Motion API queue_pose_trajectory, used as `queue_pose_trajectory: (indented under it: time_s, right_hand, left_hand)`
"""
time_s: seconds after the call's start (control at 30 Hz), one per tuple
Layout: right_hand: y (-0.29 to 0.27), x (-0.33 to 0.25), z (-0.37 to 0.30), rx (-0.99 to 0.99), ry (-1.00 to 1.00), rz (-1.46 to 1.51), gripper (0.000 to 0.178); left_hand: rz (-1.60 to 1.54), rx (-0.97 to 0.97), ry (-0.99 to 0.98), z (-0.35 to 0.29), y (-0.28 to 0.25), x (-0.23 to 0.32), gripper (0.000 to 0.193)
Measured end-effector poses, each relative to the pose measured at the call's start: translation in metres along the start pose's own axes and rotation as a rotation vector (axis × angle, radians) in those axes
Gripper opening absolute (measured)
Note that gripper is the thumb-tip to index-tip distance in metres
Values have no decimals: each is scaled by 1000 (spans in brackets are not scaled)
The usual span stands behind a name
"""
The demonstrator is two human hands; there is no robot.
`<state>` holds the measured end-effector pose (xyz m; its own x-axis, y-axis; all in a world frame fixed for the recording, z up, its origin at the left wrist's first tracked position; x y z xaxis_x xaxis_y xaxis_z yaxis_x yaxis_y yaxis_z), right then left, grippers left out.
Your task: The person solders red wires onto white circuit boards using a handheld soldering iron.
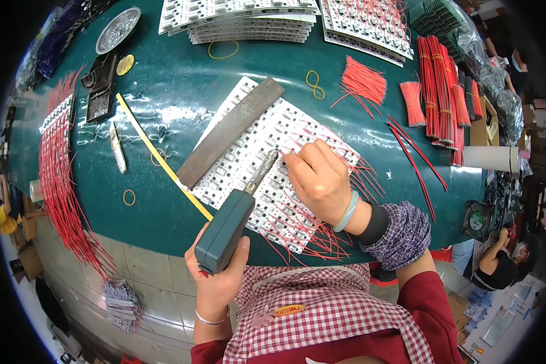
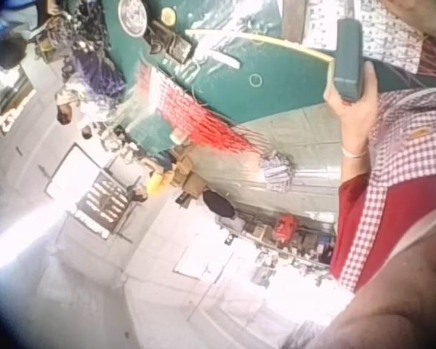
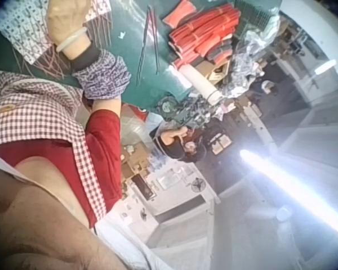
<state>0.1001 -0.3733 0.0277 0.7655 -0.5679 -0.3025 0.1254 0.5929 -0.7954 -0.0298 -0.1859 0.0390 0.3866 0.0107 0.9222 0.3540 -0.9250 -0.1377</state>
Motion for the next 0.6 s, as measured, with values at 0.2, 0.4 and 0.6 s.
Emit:
queue_pose_trajectory:
  time_s: [0.2,0.4,0.6]
  right_hand:
    - [1,1,0,-10,1,15,22]
    - [1,1,-1,-16,1,18,21]
    - [1,0,-1,-11,4,7,20]
  left_hand:
    - [32,-20,6,1,0,2,22]
    - [101,59,0,-7,-10,-17,25]
    - [106,41,196,-8,-12,-13,32]
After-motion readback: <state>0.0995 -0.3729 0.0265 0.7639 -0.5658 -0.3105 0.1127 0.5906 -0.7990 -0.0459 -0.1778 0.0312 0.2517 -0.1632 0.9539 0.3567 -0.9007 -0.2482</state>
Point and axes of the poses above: each hand's wrist, its own z-axis towards the middle knuckle, its own y-axis out of the palm, x = y × z, the point moved 3 cm from there along z, towards the middle knuckle, and after that the axes turned 5 degrees about -y, right-handed, at the moved point
